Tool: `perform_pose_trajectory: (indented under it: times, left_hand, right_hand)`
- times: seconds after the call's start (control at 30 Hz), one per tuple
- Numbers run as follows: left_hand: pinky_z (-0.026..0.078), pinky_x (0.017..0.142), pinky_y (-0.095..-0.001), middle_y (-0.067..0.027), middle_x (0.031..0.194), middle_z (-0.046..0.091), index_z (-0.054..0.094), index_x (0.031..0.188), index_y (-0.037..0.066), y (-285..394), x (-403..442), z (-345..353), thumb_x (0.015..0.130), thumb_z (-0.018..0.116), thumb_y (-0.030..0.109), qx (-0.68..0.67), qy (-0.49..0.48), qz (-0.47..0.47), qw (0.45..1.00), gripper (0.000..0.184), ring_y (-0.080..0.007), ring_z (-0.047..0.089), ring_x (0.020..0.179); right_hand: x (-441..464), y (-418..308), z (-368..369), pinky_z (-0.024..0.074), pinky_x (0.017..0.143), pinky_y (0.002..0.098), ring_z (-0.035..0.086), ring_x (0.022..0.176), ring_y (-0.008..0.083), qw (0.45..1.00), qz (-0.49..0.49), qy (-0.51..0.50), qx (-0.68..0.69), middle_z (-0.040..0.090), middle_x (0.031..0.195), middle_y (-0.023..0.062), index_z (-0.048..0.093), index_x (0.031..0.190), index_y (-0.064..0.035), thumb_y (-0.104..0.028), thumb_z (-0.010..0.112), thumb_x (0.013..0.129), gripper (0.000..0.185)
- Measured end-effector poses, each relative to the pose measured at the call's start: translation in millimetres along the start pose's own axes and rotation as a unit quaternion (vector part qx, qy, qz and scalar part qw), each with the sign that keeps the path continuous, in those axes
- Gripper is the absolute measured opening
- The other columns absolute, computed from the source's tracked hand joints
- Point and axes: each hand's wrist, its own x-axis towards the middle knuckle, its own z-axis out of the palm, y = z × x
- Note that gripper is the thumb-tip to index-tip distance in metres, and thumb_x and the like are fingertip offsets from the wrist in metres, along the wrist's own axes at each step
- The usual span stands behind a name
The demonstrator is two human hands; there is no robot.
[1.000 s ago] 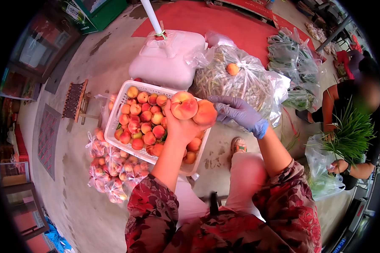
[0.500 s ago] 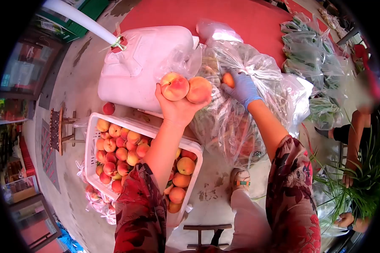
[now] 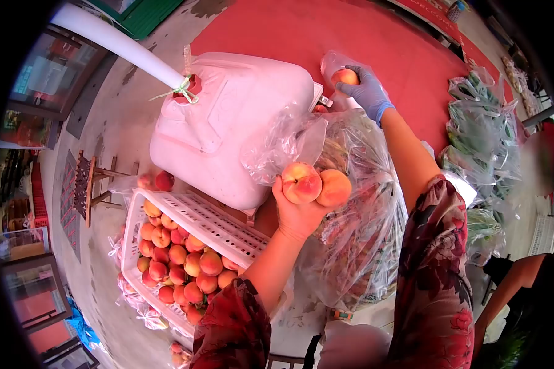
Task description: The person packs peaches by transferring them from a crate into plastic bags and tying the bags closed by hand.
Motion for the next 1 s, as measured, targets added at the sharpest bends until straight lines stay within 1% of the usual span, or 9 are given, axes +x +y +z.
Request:
perform_pose_trajectory:
  times: [0.13,0.33,0.43,0.57,0.7,0.77,0.83,0.97,1.0]
  left_hand:
    - [0.03,0.097,-0.0503,-0.0089,0.114,0.049,0.05,0.107,0.011,-2,3,-5,0.077,0.022,0.063,0.003,0.018,0.011,1.0,0.066,-0.03,0.042,0.113]
    - [0.032,0.096,-0.0506,-0.0076,0.112,0.05,0.05,0.107,0.012,-2,3,-10,0.079,0.023,0.061,-0.022,-0.015,0.023,0.999,0.063,-0.0283,0.042,0.113]
    - [0.036,0.088,-0.0501,-0.0035,0.105,0.051,0.051,0.102,0.015,-4,3,1,0.082,0.025,0.057,0.004,0.026,0.043,0.999,0.053,-0.0241,0.045,0.107]
    - [0.031,0.093,-0.0563,-0.007,0.113,0.048,0.049,0.108,0.014,-5,12,-14,0.079,0.023,0.063,-0.001,0.005,0.043,0.999,0.063,-0.0293,0.04,0.114]
    - [0.03,0.092,-0.0605,-0.0074,0.117,0.044,0.046,0.111,0.016,0,13,-5,0.078,0.023,0.066,0.009,0.01,0.023,1.0,0.064,-0.032,0.038,0.116]
    - [0.029,0.091,-0.0627,-0.0077,0.119,0.043,0.045,0.112,0.016,3,13,-4,0.078,0.023,0.066,0.011,0.008,0.012,1.0,0.065,-0.0331,0.038,0.116]
    - [0.029,0.09,-0.0649,-0.0079,0.119,0.042,0.045,0.112,0.016,5,15,-7,0.078,0.023,0.066,0.009,0.001,0.001,1.0,0.065,-0.0341,0.037,0.117]
    - [0.029,0.088,-0.0663,-0.0072,0.117,0.045,0.047,0.109,0.017,10,17,-3,0.077,0.023,0.067,0.02,-0.008,-0.023,0.999,0.064,-0.034,0.038,0.116]
    - [0.032,0.088,-0.0628,-0.0077,0.117,0.046,0.048,0.109,0.016,9,14,-3,0.078,0.023,0.067,0.038,-0.014,-0.016,0.999,0.065,-0.0335,0.04,0.115]
  right_hand:
    - [46,50,38,0.0455,0.083,0.0349,0.057,0.1,0.0297,0.982,0.006,-0.051,-0.182,0.058,0.106,0.0183,0.052,0.115,-0.0031,-0.019,0.068,0.066,0.054]
    - [63,115,58,0.0446,0.082,0.0349,0.058,0.094,0.025,0.906,0.05,-0.256,-0.334,0.062,0.1,0.0133,0.055,0.115,-0.0185,-0.019,0.055,0.075,0.041]
    - [65,138,60,0.0441,0.082,0.034,0.059,0.092,0.0236,0.913,0.068,-0.269,-0.301,0.062,0.1,0.0129,0.056,0.116,-0.0251,-0.019,0.052,0.077,0.04]
    - [66,167,55,0.0406,0.09,0.0307,0.055,0.102,0.0262,0.962,0.039,-0.175,-0.205,0.058,0.111,0.0127,0.055,0.118,-0.0138,-0.03,0.049,0.083,0.039]
    - [49,129,26,0.0403,0.088,0.029,0.053,0.102,0.0196,0.961,0.239,-0.08,0.111,0.059,0.11,0.0071,0.058,0.114,-0.0085,-0.034,0.057,0.083,0.04]
    - [36,117,13,0.042,0.084,0.0292,0.053,0.099,0.0164,0.968,0.19,-0.061,0.151,0.061,0.105,0.0065,0.06,0.11,-0.0071,-0.03,0.056,0.084,0.034]
    - [2,89,-2,0.0434,0.08,0.028,0.054,0.093,0.0128,0.994,-0.006,-0.029,0.107,0.062,0.102,0.0051,0.061,0.106,-0.005,-0.023,0.052,0.087,0.028]
    - [-114,1,-14,0.0429,0.08,0.0239,0.055,0.085,0.0111,0.985,-0.093,-0.029,0.144,0.062,0.097,0.0066,0.06,0.105,0.0,-0.017,0.052,0.087,0.026]
    - [-144,-11,-7,0.0425,0.082,0.0259,0.054,0.089,0.0137,0.98,-0.048,-0.04,0.187,0.06,0.099,0.0094,0.057,0.108,0.001,-0.02,0.055,0.086,0.03]
